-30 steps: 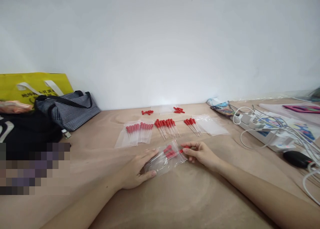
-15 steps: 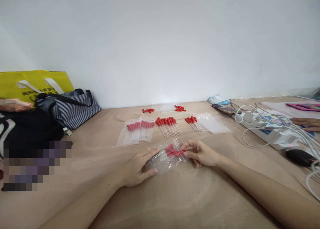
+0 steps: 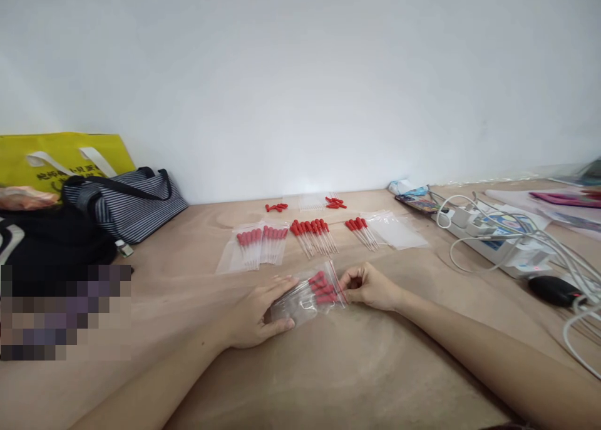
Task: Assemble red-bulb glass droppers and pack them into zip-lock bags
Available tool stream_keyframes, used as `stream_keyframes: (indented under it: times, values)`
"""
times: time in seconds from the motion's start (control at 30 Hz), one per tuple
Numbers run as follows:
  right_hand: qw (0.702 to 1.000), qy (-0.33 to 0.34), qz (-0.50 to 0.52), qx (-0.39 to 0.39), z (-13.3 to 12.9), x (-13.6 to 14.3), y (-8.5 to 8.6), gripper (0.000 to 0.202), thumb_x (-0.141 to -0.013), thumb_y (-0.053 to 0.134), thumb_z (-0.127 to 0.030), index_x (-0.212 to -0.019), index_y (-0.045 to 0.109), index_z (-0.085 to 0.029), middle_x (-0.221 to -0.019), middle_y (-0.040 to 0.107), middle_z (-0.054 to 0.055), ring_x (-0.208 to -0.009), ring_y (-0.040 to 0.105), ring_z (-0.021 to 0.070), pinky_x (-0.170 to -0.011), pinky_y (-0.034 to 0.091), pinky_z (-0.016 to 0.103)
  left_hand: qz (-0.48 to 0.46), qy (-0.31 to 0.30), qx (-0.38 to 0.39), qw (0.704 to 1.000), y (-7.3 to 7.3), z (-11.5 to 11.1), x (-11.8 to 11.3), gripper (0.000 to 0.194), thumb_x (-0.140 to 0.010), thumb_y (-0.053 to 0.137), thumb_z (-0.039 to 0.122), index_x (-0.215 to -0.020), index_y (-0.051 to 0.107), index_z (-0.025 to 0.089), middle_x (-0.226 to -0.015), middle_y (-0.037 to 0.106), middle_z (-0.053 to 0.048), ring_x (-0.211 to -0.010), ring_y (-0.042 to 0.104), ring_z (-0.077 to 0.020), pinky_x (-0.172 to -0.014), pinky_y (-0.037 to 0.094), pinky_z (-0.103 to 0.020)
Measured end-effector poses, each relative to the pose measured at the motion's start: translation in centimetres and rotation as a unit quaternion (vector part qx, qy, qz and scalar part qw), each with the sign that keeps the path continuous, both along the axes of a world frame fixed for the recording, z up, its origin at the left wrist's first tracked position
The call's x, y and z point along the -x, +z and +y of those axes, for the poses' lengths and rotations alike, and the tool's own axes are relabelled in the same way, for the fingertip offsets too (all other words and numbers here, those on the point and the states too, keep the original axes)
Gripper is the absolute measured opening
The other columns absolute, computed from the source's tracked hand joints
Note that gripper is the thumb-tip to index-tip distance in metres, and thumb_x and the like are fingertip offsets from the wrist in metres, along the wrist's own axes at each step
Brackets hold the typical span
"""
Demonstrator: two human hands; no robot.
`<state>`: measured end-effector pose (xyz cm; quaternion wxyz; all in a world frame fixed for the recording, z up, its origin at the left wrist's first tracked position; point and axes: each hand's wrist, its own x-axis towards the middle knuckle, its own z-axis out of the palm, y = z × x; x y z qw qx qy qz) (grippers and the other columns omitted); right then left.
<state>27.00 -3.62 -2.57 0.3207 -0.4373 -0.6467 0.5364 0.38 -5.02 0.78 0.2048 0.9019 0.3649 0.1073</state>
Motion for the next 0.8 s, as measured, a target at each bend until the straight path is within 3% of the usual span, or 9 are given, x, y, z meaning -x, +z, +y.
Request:
stream_keyframes:
  times: [0.13,0.27,0.33,0.47,0.57,0.7,0.8]
  values:
    - [0.997,-0.037,-0.023,-0.058,0.2,0.4,-0.3,0.023,-0.061,0.066,-0.035,-0.061,0.058,-0.013,-0.048,0.049,-0.005,-0.042,0.039,0.0046,-0.041,0.029,0.017,0.007,0.001,0.002,1.000,0.1,0.0,-0.1,0.062,-0.078,0.051,0.044,-0.132,0.030,0.023,-0.136,0.035,-0.007,-0.123,0.032,-0.0282,-0.100,0.029,-0.046]
    - [0.996,0.044,-0.036,-0.071,0.4,-0.3,0.1,0.025,-0.065,0.062,-0.038,-0.065,0.061,-0.013,-0.056,0.053,-0.003,-0.048,0.042,0.0054,-0.046,0.033,0.018,-0.008,-0.006,0.001,1.000,0.2,0.0,-0.1,0.058,-0.078,0.051,0.043,-0.131,0.032,0.025,-0.135,0.037,-0.006,-0.123,0.033,-0.0271,-0.100,0.029,-0.045]
    - [0.997,0.045,-0.037,-0.044,1.0,-0.8,0.5,0.027,-0.066,0.061,-0.040,-0.070,0.063,-0.014,-0.056,0.054,-0.003,-0.047,0.042,0.0057,-0.045,0.034,0.018,-0.010,-0.011,0.002,1.000,0.2,0.0,-0.2,0.057,-0.079,0.051,0.042,-0.130,0.034,0.025,-0.134,0.038,-0.005,-0.123,0.033,-0.0264,-0.100,0.028,-0.044]
    - [0.987,-0.101,-0.101,-0.074,4.0,-1.3,1.0,0.021,-0.068,0.059,-0.035,-0.070,0.059,-0.014,-0.056,0.054,-0.002,-0.045,0.042,0.0066,-0.042,0.034,0.018,-0.012,-0.015,0.000,1.000,0.3,0.0,-0.2,0.056,-0.078,0.051,0.041,-0.129,0.034,0.026,-0.134,0.038,-0.005,-0.122,0.034,-0.0254,-0.100,0.029,-0.044]
    - [0.945,-0.213,-0.214,-0.130,7.1,-0.7,1.2,0.010,-0.068,0.056,-0.024,-0.072,0.057,-0.014,-0.069,0.060,0.002,-0.057,0.053,0.0095,-0.052,0.040,0.018,-0.005,-0.009,0.003,1.000,0.2,0.1,0.0,0.056,-0.078,0.051,0.043,-0.130,0.034,0.027,-0.135,0.037,-0.005,-0.123,0.033,-0.0258,-0.100,0.029,-0.045]
    - [0.923,-0.257,-0.270,-0.097,10.1,0.7,1.6,0.026,-0.069,0.055,-0.023,-0.091,0.055,-0.011,-0.078,0.063,0.007,-0.059,0.056,0.0121,-0.053,0.040,0.021,0.002,-0.011,0.007,1.000,-0.1,0.2,0.2,0.057,-0.079,0.050,0.043,-0.130,0.033,0.026,-0.136,0.035,-0.005,-0.123,0.032,-0.0252,-0.101,0.028,-0.044]
    - [0.914,-0.255,-0.308,-0.068,11.1,1.7,2.3,0.030,-0.066,0.058,-0.022,-0.093,0.056,-0.009,-0.073,0.063,0.010,-0.059,0.058,0.0167,-0.052,0.041,0.023,0.005,-0.014,0.009,1.000,-0.1,0.3,0.3,0.057,-0.079,0.049,0.043,-0.131,0.032,0.026,-0.136,0.034,-0.005,-0.124,0.031,-0.0244,-0.101,0.027,-0.043]
